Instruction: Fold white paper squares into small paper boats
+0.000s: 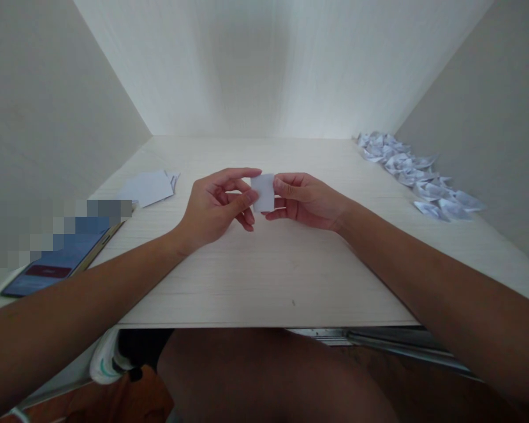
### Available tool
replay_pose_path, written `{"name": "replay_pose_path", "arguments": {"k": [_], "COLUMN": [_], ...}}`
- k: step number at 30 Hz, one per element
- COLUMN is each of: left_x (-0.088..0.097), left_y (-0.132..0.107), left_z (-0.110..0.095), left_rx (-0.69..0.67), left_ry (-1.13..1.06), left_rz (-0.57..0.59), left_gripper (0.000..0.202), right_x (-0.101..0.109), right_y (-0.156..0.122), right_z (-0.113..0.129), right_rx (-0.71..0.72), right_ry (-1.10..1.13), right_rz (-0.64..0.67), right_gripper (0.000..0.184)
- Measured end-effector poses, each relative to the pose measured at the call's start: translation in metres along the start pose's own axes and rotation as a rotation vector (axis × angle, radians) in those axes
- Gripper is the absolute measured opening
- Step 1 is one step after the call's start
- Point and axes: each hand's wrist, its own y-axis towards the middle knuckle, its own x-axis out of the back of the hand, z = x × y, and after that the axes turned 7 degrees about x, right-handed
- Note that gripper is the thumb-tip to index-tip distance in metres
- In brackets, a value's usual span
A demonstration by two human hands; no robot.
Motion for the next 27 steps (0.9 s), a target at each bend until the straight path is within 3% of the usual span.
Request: {"name": "replay_pose_path", "arguments": {"k": [5,16,22,27], "left_x": [-0.0005,0.0018,0.0032,0.0021], "left_y": [-0.0008,0.0035,0.0057,0.0044], "left_z": [-0.0006,0.0019,0.0036,0.002], "left_rx": [-0.026,0.023,0.051,0.056], "left_ry": [0.038,-0.009,-0.004,0.014], "left_rz": [-0.066,-0.068,-0.046,-0.055], "left_gripper": [0.043,0.036,0.037,0.04], "right_x": [0.0004,-0.0022,0.0011,-0.0019], "right_y": [0.0009,0.0018,0.003,0.005], "right_z": [-0.0004,0.0008,-0.0029,-0.0055], "right_rx": [0.015,-0.087,-0.057,0.03], "right_ry": [0.028,0.027,0.012,-0.123], "right_rz": [-0.016,-0.109,-0.115,-0.195], "right_gripper": [0.033,0.024,0.026,0.014]}}
